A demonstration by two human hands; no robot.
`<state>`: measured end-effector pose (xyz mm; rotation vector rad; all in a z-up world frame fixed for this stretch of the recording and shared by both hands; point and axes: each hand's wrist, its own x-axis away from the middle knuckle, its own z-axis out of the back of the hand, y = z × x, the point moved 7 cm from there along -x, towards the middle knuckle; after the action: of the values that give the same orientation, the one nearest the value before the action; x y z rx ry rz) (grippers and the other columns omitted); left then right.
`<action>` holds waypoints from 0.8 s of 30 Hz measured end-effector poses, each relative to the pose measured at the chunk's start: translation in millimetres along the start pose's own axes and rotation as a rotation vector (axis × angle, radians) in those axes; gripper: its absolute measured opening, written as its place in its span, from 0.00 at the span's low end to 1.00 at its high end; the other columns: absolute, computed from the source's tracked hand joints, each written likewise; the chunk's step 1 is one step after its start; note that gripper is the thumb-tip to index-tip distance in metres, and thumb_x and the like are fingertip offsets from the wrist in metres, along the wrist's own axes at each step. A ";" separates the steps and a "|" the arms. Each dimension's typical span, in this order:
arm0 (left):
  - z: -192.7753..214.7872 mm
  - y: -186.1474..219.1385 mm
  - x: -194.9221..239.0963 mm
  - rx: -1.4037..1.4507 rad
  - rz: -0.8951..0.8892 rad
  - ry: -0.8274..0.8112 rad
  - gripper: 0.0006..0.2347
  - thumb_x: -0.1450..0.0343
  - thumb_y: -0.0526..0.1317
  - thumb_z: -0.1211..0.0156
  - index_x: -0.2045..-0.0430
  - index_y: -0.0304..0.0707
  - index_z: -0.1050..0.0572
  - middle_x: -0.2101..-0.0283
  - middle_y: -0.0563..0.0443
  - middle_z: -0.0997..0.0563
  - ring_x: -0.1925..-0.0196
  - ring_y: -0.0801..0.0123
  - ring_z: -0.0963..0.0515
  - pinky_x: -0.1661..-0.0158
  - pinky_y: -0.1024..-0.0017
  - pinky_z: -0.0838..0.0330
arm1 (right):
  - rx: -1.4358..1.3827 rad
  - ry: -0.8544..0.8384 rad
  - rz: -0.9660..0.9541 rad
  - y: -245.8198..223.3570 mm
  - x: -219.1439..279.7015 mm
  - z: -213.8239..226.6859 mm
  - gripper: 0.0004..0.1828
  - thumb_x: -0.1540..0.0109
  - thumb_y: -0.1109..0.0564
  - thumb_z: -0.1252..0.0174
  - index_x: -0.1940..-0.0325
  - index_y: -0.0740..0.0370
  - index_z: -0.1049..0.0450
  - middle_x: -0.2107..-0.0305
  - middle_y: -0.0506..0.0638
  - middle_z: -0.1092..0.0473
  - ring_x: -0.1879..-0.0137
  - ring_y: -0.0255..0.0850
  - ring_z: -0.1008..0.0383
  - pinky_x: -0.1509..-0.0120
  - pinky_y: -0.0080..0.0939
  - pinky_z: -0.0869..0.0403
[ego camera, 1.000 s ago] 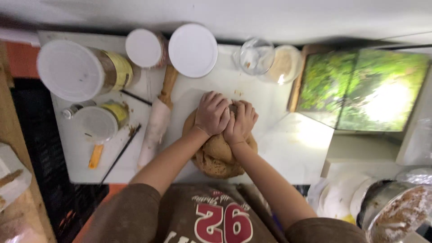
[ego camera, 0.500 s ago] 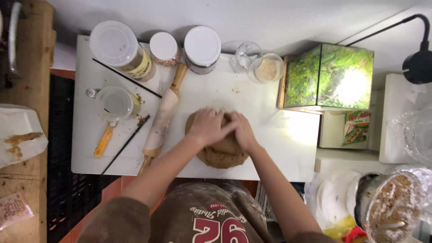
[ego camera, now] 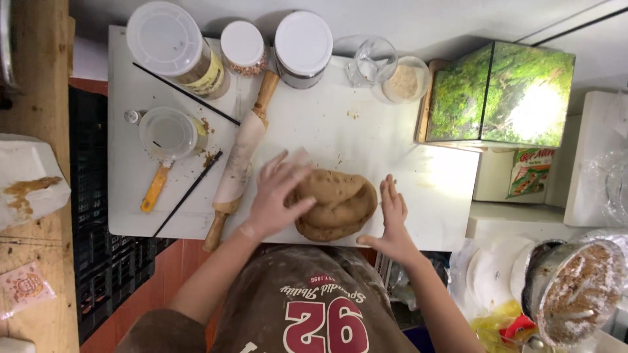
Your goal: The person is kneading a large mass of dough on a table, first using a rolling pin and then their hands.
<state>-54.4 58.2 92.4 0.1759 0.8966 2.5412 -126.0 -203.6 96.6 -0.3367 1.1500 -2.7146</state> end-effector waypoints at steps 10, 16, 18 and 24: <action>-21.8 -26.5 -41.7 0.049 0.247 -0.550 0.63 0.57 0.57 0.16 0.27 0.59 0.56 0.27 0.40 0.51 0.28 0.41 0.49 0.36 0.46 0.42 | 0.055 0.127 0.127 26.8 -21.5 -43.0 0.72 0.63 0.42 0.17 0.25 0.57 0.53 0.28 0.66 0.53 0.23 0.67 0.53 0.23 0.64 0.44; -19.8 -35.0 -40.5 0.109 0.141 -0.080 0.35 0.50 0.59 0.19 0.55 0.39 0.24 0.57 0.45 0.21 0.54 0.52 0.20 0.56 0.56 0.24 | -0.221 0.405 -0.173 31.5 -16.1 -45.8 0.47 0.58 0.60 0.21 0.37 0.63 0.32 0.41 0.58 0.37 0.34 0.51 0.33 0.33 0.47 0.28; -13.4 -25.0 -30.6 0.065 0.316 -0.006 0.27 0.48 0.58 0.19 0.72 0.36 0.25 0.71 0.47 0.20 0.68 0.53 0.18 0.66 0.57 0.24 | -0.514 0.471 -0.356 58.9 -0.3 -61.4 0.36 0.53 0.68 0.31 0.40 0.66 0.30 0.47 0.55 0.34 0.39 0.45 0.29 0.33 0.43 0.29; 18.9 52.2 -9.4 0.114 0.159 0.242 0.15 0.42 0.43 0.23 0.75 0.37 0.27 0.73 0.47 0.21 0.71 0.51 0.19 0.72 0.59 0.26 | -0.458 0.557 -0.472 2.2 24.1 -28.0 0.22 0.50 0.66 0.30 0.53 0.65 0.26 0.57 0.50 0.31 0.53 0.38 0.27 0.49 0.36 0.25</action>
<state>-60.0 28.5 139.9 -0.0285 1.1622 2.6997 -156.5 -191.9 79.4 0.1363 2.0903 -3.0075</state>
